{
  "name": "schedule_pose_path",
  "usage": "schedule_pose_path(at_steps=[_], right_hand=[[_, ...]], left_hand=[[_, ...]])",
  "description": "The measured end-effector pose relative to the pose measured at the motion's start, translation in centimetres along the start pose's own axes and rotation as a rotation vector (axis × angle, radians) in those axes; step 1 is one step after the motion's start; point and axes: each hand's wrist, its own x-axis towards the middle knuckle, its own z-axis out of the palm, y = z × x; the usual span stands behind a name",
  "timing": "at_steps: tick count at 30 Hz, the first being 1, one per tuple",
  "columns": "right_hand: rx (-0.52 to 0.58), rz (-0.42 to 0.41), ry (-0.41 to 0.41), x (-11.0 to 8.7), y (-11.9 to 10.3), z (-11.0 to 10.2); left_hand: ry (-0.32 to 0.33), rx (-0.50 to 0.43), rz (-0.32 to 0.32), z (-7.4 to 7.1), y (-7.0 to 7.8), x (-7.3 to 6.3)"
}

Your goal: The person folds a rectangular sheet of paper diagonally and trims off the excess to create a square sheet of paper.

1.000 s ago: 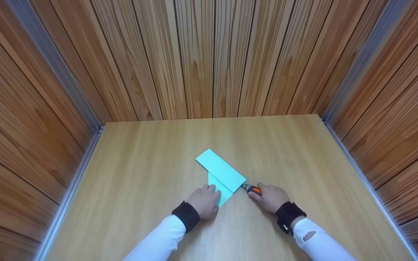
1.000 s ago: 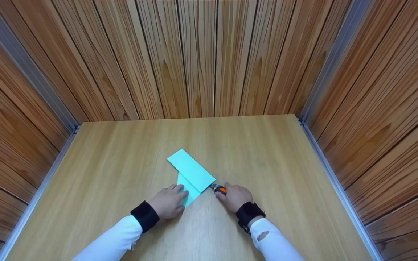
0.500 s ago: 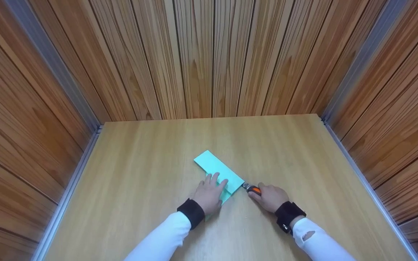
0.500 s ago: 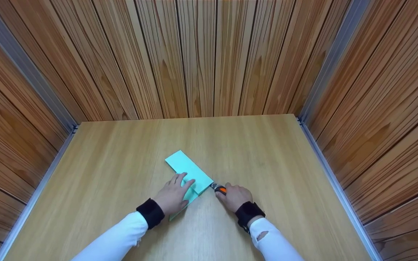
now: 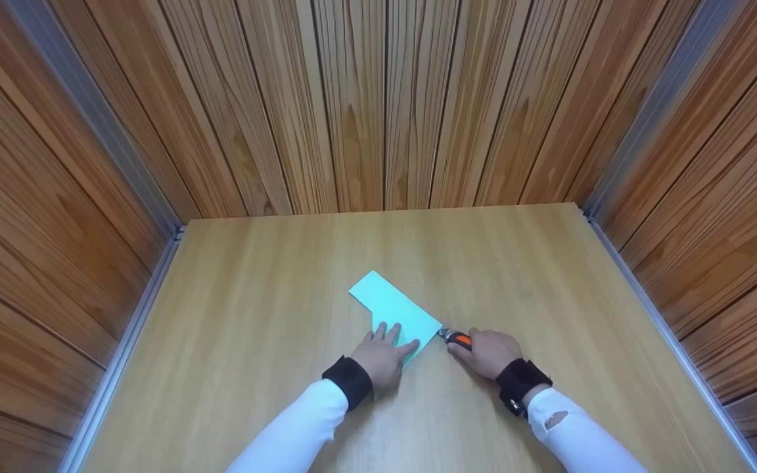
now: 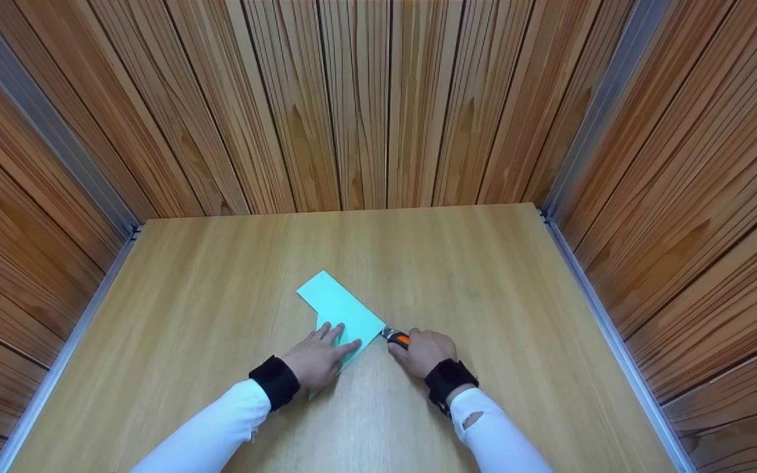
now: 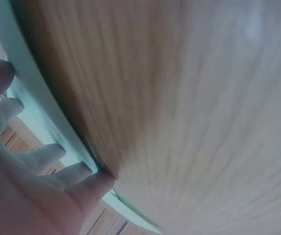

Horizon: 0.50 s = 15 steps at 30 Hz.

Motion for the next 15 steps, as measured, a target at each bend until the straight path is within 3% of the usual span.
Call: schedule_pose_path(at_steps=[15], right_hand=[[0.029,-0.046,0.000,0.46,0.83,-0.44]], left_hand=[[-0.025,-0.012,0.005,0.05,0.05,-0.28]])
